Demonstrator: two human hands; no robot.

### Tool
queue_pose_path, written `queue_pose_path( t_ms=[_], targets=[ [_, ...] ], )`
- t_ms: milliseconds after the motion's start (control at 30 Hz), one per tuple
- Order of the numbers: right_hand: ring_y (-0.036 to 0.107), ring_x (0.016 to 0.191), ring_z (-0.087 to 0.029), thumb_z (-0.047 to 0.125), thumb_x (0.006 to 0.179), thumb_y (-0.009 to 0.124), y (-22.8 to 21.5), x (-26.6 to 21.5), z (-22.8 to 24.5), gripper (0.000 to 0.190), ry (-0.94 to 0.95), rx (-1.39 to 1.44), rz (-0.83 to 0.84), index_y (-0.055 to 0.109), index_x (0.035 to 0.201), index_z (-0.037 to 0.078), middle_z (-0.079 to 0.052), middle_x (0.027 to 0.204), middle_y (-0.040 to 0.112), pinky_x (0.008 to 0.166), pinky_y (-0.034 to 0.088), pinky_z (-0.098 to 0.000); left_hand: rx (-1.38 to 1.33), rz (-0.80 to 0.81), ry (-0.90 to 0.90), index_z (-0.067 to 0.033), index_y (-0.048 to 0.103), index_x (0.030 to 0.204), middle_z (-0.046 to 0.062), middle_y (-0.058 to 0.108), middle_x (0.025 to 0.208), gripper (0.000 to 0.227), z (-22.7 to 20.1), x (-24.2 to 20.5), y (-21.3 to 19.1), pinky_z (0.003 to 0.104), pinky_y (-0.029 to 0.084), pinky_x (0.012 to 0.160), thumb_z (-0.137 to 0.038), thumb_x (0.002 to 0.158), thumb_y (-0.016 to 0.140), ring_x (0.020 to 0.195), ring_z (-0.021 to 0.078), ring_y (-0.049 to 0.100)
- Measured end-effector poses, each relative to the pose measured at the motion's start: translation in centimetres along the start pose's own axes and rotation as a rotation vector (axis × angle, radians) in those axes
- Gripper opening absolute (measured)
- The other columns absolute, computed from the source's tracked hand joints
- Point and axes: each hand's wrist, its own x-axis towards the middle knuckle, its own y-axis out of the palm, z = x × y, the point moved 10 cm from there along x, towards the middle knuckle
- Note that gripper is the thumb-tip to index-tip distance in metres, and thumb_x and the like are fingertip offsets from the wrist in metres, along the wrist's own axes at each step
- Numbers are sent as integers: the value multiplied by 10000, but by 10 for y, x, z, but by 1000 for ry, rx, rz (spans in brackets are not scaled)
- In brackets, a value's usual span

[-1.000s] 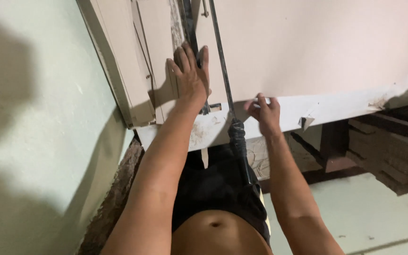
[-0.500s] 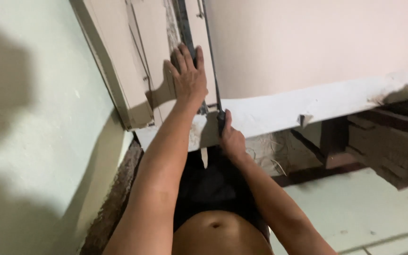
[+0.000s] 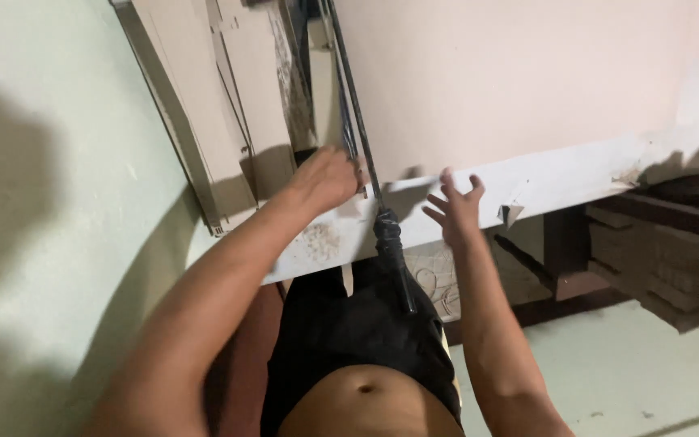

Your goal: The person feeds a large board into a manual cutting machine and pulls a lever to cut it into smaller pieces. The person repeats this process multiple times, stacking the cut pieces on the left side of the machine.

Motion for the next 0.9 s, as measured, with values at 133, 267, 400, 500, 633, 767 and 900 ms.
queue_pose_path(
  t_ms=[133,267,400,500,633,767,900],
  targets=[
    [562,1154,-366,321,1051,676,-6,61,-74,682,272,588,131,103,1409,231,-156,1326,374,977,516,-512,170,129,57,-221,739,811,38,691,982,84,32,-54,-31,426,489,788,-191,867,685,815,261,613],
    [749,750,-246,75,1015,667,-27,33,-59,337,167,587,100,376,1125,205,2,949,614,747,703,-386,368,216,53,-270,660,1172,5,486,1448,357,40,-61,-92,390,433,863,-376,850,770,1090,252,518],
    [756,850,-263,109,1017,672,24,32,-62,399,121,447,79,336,1221,177,-44,1012,644,812,692,-448,165,222,-118,-252,578,1366,112,397,1558,459,29,-31,-101,553,369,1069,-191,931,710,1389,360,436],
    [754,877,-215,111,1035,635,44,28,-40,356,47,384,87,392,1293,139,-3,967,620,880,687,-407,-110,182,-513,-265,364,1580,221,360,1555,683,43,-10,-104,634,252,1161,-346,979,678,1482,430,274],
    [749,777,-225,224,1050,625,44,28,-35,295,84,217,114,484,1258,70,-60,873,631,783,678,-415,-114,324,-713,-202,107,1647,328,85,1650,1095,45,2,-84,740,12,1165,-375,843,831,1527,521,39],
    [733,625,-203,451,1062,459,62,-33,49,503,153,-797,357,726,1112,27,-114,799,775,637,588,-321,-59,483,-766,-145,-146,1618,314,-168,1638,1288,54,6,-59,732,27,1191,-223,780,828,1530,521,-69],
    [652,427,-191,439,1061,298,82,-156,150,535,-348,-789,382,348,1437,61,-114,673,744,316,499,-262,-28,573,-764,-133,-250,1578,322,-194,1637,1365,53,2,-43,742,35,1180,-320,770,834,1537,518,-79]
  ],
)
